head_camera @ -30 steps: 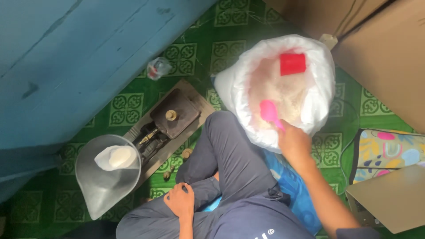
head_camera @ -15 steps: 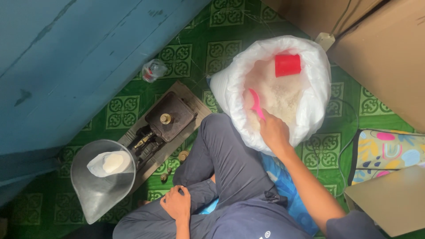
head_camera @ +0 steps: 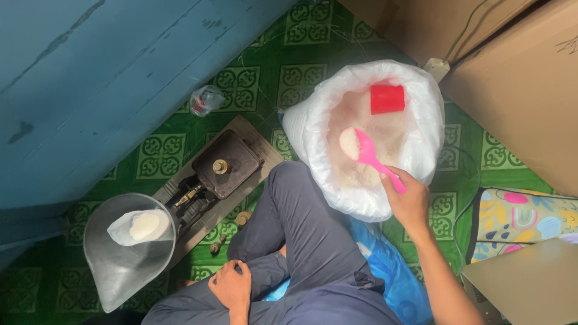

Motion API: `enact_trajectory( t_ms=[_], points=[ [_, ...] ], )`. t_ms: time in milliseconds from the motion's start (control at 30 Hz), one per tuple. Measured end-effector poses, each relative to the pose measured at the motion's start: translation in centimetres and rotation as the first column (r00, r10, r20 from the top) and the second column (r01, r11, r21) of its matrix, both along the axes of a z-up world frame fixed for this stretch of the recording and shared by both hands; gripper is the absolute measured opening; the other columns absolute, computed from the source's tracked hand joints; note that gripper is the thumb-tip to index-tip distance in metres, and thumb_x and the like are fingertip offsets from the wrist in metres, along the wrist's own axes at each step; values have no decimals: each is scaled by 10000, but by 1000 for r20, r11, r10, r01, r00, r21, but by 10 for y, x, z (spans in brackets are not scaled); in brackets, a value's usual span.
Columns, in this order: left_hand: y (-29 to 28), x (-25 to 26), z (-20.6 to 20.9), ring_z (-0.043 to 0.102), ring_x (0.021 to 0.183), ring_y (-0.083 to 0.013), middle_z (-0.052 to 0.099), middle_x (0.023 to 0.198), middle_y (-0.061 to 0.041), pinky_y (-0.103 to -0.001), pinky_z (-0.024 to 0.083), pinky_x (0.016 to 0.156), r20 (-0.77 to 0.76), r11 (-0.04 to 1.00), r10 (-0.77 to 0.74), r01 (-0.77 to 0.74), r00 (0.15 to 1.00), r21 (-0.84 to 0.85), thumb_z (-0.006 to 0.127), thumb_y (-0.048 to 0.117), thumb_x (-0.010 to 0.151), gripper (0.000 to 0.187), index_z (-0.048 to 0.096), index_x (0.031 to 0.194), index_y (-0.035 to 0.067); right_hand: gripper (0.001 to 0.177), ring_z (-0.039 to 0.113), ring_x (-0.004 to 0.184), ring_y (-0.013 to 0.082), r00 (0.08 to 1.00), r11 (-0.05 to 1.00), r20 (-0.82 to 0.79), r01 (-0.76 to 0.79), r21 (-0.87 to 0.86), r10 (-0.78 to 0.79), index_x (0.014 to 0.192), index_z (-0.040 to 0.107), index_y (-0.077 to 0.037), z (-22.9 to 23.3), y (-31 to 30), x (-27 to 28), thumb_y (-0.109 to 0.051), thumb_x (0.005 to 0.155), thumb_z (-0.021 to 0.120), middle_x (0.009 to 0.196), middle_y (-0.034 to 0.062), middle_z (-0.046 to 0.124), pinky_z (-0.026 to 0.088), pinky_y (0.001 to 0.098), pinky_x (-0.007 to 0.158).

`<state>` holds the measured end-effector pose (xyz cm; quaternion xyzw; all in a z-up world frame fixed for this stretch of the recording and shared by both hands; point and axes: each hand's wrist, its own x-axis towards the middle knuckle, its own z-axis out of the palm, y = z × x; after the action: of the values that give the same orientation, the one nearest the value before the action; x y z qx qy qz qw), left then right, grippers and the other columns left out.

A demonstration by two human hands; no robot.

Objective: The person packages white powder from a large sack into small plastic bags by scooping the powder into a cup, then pouring it from the cup into the bags. The powder is leveled in the cup with the scoop before being poured into the bags.

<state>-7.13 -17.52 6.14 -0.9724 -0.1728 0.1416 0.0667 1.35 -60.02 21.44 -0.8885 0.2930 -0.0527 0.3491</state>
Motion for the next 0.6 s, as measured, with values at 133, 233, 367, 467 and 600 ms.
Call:
enact_trajectory(
  t_ms=[133, 233, 367, 467, 600],
  points=[
    [-1, 1, 2, 649, 956, -101, 730, 913, 126, -337, 391, 988, -22, 1000, 13, -13, 1000, 18, 530, 401, 907, 236, 754, 889, 328, 313, 653, 1016, 121, 996, 979, 65, 42, 202, -56, 1118, 728, -91, -21, -14, -4, -313, 914, 643, 1084, 35, 734, 477, 264, 880],
    [-4, 4, 4, 643, 978, -96, 727, 923, 130, -331, 374, 1003, -80, 998, 53, -52, 995, 20, 507, 413, 910, 252, 749, 912, 344, 313, 630, 1014, 93, 995, 939, 62, 54, 340, -79, 1106, 731, -54, -26, -18, -3, -283, 909, 647, 1079, 40, 731, 464, 233, 907],
    [-3, 5, 4, 645, 990, -94, 728, 935, 134, -330, 376, 1011, -94, 998, 58, -56, 994, 31, 500, 426, 920, 259, 746, 925, 347, 314, 316, 562, 40, 994, 859, 18, 81, 506, -104, 1087, 751, -66, -21, -16, -3, -306, 918, 641, 613, -88, 417, 249, 198, 514],
    [-1, 3, 1, 635, 1002, -102, 720, 960, 140, -344, 367, 1028, -123, 998, 69, -67, 990, 19, 474, 424, 932, 270, 735, 932, 351, 306, 241, 526, 53, 989, 785, -8, 124, 607, -149, 1067, 737, -35, -5, -8, 0, -276, 911, 631, 560, -82, 276, 172, 240, 472],
    [-2, 6, 7, 632, 1004, -100, 719, 967, 146, -337, 362, 1026, -169, 995, 97, -99, 981, -3, 460, 431, 938, 289, 737, 952, 350, 327, 230, 528, 50, 990, 793, -8, 116, 598, -138, 1099, 734, -37, -5, -8, -1, -280, 908, 628, 563, -87, 266, 166, 236, 480]
  ],
)
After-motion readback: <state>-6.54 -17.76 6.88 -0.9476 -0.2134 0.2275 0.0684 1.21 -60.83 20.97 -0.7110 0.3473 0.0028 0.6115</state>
